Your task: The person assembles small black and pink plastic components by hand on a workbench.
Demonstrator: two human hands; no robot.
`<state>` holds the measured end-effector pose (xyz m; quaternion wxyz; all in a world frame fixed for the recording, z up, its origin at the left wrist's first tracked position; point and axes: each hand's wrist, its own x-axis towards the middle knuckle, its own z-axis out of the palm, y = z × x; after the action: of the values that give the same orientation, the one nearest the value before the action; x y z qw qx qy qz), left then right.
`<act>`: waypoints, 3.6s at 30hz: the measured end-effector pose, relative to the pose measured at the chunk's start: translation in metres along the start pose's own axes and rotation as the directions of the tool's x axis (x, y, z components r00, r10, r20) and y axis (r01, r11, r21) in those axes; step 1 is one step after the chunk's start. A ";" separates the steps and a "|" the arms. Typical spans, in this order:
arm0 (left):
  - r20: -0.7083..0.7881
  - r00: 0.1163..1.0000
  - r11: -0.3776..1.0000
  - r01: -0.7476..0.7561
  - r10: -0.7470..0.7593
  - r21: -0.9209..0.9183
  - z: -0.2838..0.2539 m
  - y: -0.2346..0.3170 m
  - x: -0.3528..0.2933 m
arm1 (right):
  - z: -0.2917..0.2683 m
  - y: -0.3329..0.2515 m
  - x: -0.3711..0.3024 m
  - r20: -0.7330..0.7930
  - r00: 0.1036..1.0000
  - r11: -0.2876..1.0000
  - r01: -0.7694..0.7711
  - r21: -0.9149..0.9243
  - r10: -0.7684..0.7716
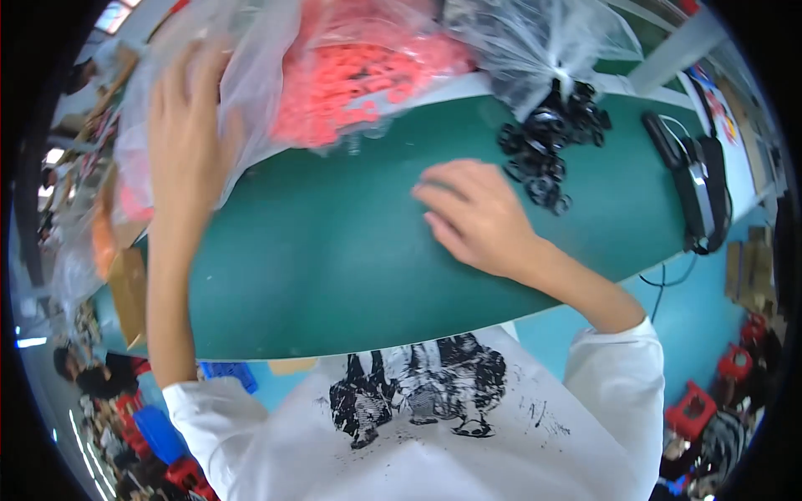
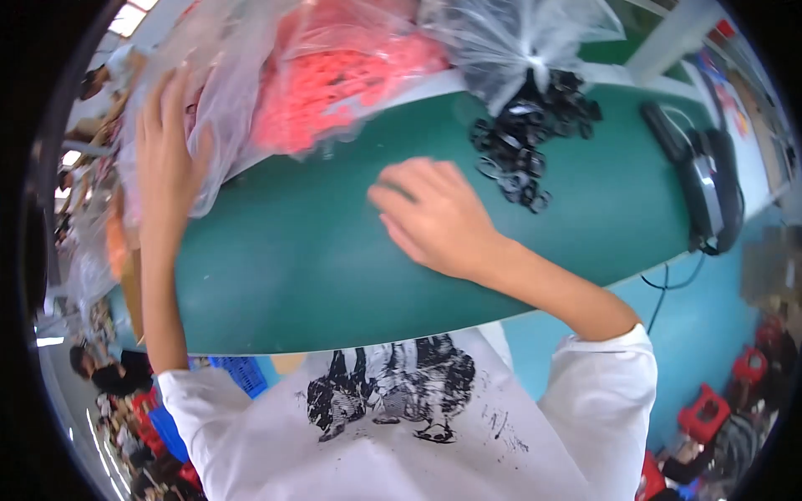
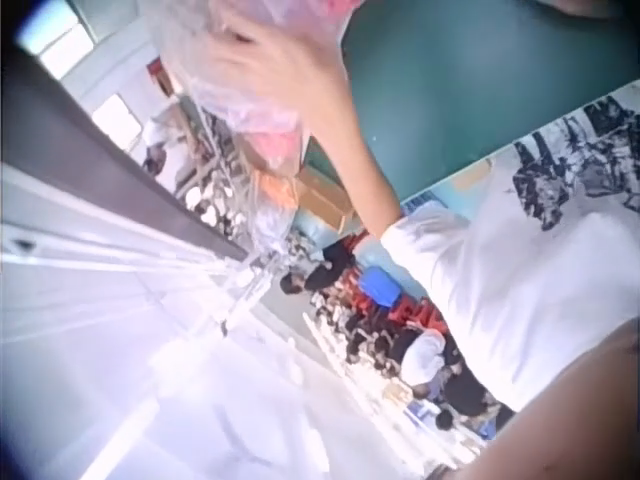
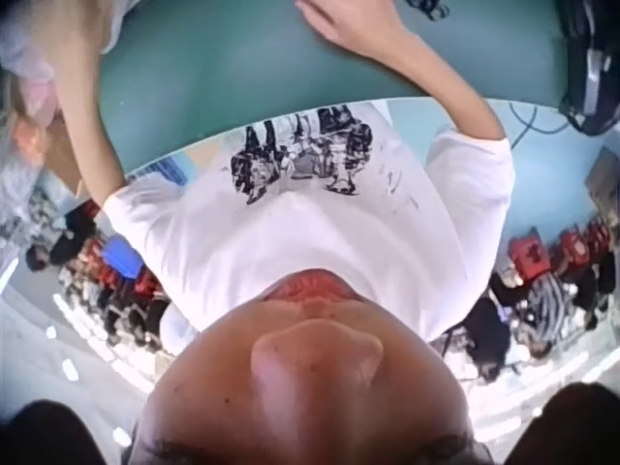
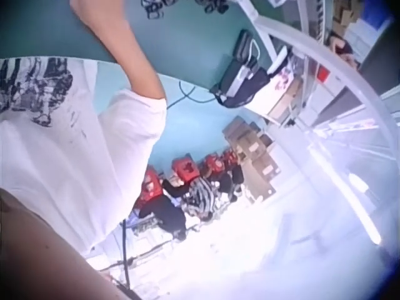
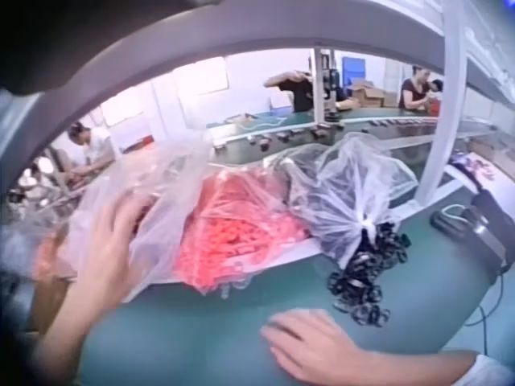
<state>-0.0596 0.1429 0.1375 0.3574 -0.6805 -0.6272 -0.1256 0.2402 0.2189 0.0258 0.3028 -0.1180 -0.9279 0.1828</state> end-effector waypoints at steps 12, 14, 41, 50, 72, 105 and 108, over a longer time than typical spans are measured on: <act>0.174 0.963 0.794 0.267 -0.204 -0.547 0.201 0.040 0.004 | -0.024 0.037 0.002 -0.134 0.987 0.979 -0.112 -0.167 0.090; 0.305 0.926 0.798 0.354 -0.224 -0.488 0.209 0.037 0.026 | 0.007 0.044 0.057 -0.084 0.996 0.996 -0.023 0.081 0.030; -0.090 0.915 0.861 0.333 -0.394 -0.384 0.300 0.002 0.041 | 0.117 0.186 0.229 -0.180 0.979 0.876 -0.166 -0.452 0.093; 0.344 0.858 0.716 0.509 -0.382 -0.478 0.220 0.022 0.020 | 0.104 0.150 0.193 -0.077 0.975 0.948 -0.221 -0.229 0.208; 0.321 0.917 0.777 0.376 -0.236 -0.505 0.090 0.073 -0.063 | 0.090 0.037 0.097 -0.138 0.982 0.991 -0.124 0.056 0.130; 0.245 0.954 0.747 0.290 -0.174 -0.598 0.049 0.098 -0.139 | 0.073 -0.006 0.043 0.297 0.950 0.989 0.125 -0.080 -0.096; 0.366 0.924 0.817 0.292 -0.108 -0.497 0.050 0.102 -0.139 | 0.077 0.005 0.045 0.280 0.958 0.986 0.096 -0.133 -0.056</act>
<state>-0.0025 0.0728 -0.0179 0.0280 -0.6938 -0.6843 -0.2229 0.1592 0.2176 -0.0104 0.1685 -0.0774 -0.9756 0.1176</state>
